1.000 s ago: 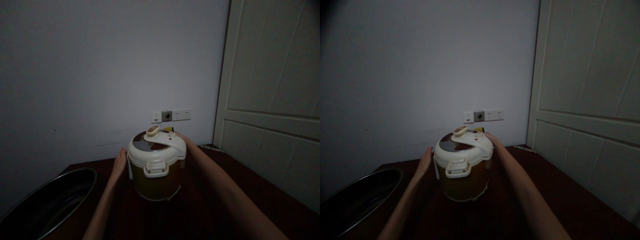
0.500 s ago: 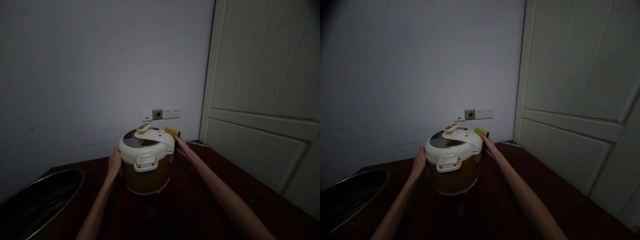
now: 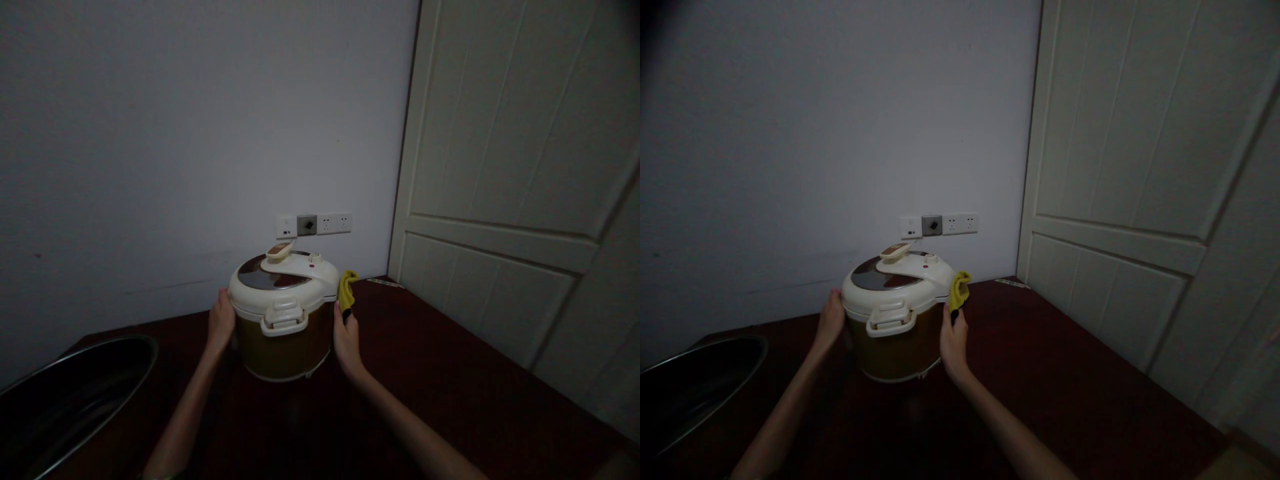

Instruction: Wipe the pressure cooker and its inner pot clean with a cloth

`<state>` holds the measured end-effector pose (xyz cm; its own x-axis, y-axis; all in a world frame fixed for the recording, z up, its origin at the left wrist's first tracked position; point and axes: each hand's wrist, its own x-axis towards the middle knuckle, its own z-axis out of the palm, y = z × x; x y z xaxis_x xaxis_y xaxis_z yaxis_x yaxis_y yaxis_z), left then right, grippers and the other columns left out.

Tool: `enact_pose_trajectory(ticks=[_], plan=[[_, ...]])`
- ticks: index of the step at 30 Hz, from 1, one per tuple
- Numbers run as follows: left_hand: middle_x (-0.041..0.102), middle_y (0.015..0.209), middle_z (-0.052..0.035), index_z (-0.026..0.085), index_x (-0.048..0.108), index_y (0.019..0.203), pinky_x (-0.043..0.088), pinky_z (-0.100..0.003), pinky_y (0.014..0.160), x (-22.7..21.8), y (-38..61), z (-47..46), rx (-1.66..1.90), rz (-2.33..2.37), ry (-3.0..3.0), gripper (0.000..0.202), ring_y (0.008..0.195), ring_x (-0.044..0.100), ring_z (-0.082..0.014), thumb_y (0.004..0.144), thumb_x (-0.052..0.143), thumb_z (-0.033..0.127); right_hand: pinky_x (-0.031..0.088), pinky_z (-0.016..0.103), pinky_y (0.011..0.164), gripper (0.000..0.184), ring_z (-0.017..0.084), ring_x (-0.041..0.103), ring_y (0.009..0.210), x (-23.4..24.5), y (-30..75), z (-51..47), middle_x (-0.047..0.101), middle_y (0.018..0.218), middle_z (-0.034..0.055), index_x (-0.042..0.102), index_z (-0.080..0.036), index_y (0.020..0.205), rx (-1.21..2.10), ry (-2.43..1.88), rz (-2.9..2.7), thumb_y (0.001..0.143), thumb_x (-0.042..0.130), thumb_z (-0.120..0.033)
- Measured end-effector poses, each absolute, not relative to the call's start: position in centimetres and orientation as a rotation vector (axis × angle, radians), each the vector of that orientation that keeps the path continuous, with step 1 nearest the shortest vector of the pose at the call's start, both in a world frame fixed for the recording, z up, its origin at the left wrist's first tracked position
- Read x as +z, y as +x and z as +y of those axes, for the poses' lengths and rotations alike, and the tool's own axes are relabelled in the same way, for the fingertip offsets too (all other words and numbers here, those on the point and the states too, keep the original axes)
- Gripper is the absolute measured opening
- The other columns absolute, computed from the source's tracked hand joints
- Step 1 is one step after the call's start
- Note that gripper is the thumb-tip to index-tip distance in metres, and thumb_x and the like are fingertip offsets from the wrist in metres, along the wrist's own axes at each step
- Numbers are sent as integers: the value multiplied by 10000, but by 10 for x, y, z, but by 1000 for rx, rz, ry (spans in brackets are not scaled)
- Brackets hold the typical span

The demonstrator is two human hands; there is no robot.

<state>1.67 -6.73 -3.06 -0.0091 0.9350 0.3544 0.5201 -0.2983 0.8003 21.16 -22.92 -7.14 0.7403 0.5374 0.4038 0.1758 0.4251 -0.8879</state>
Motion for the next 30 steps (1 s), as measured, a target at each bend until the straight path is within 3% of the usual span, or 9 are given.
enact_pose_trajectory(ticks=[3, 8, 11, 16, 21, 25, 27, 29, 30], plan=[[675, 953, -164, 174, 607, 912, 461, -425, 824, -29, 17, -69, 1227, 1528, 1835, 518, 1006, 606, -321, 922, 133, 379, 310, 389, 1041, 613, 250, 480, 1196, -79, 196, -235, 529, 1300, 156, 493, -111, 1283, 216, -1172, -762, 847, 430, -538], [675, 949, -145, 183, 589, 973, 469, -415, 806, -28, 18, -70, 1250, 1530, 1860, 461, 973, 618, -301, 923, 153, 325, 152, 373, 1130, 568, 202, 265, 1363, -85, 176, -243, 385, 1436, 95, 425, -168, 1358, 174, -1183, -935, 881, 426, -476], [671, 989, -148, 183, 571, 1012, 469, -409, 808, -29, 18, -69, 1243, 1534, 1897, 414, 983, 617, -293, 916, 183, 293, 138, 386, 1137, 568, 204, 246, 1371, -85, 163, -248, 374, 1443, 94, 412, -168, 1370, 202, -1163, -982, 881, 442, -458], [670, 1007, -164, 189, 592, 956, 456, -441, 847, -30, 19, -68, 1246, 1517, 1798, 499, 1033, 601, -309, 923, 129, 373, 290, 391, 1073, 536, 236, 421, 1268, -78, 146, -262, 538, 1306, 111, 501, -172, 1307, 419, -1082, -955, 865, 478, -473], [646, 1098, -172, 157, 587, 1039, 426, -442, 927, -35, 22, -65, 1295, 1434, 1761, 494, 1102, 572, -290, 920, 147, 345, 389, 363, 983, 531, 244, 546, 1123, -73, 146, -289, 634, 1170, 101, 626, -173, 1156, 680, -1065, -812, 785, 565, -548], [463, 1346, -232, 29, 468, 1253, 310, -409, 1059, -34, 22, -69, 1503, 1434, 1697, 513, 1285, 406, -278, 904, 253, 337, 419, 367, 943, 590, 270, 587, 1050, -74, 150, -316, 687, 1035, 103, 682, -150, 1020, 868, -1039, -561, 616, 707, -580], [364, 1427, -217, 23, 387, 1330, 257, -408, 1094, -26, 20, -85, 1726, 1372, 1779, 546, 1339, 316, -270, 887, 336, 338, 463, 382, 878, 630, 290, 616, 990, -72, 151, -328, 700, 967, 106, 679, -132, 1003, 960, -1023, -442, 563, 740, -579], [430, 1400, -155, 103, 460, 1296, 300, -392, 1074, -15, 17, -113, 1906, 1190, 1929, 488, 1311, 368, -246, 876, 394, 342, 497, 390, 811, 642, 301, 641, 917, -65, 152, -334, 707, 910, 101, 676, -128, 989, 1011, -1028, -389, 533, 755, -574], [533, 1310, -126, 143, 545, 1213, 370, -378, 1021, -9, 17, -131, 1895, 1081, 1994, 417, 1228, 470, -234, 876, 407, 345, 508, 389, 783, 631, 302, 649, 883, -60, 153, -336, 709, 891, 98, 679, -131, 976, 1016, -1040, -402, 528, 759, -569]])
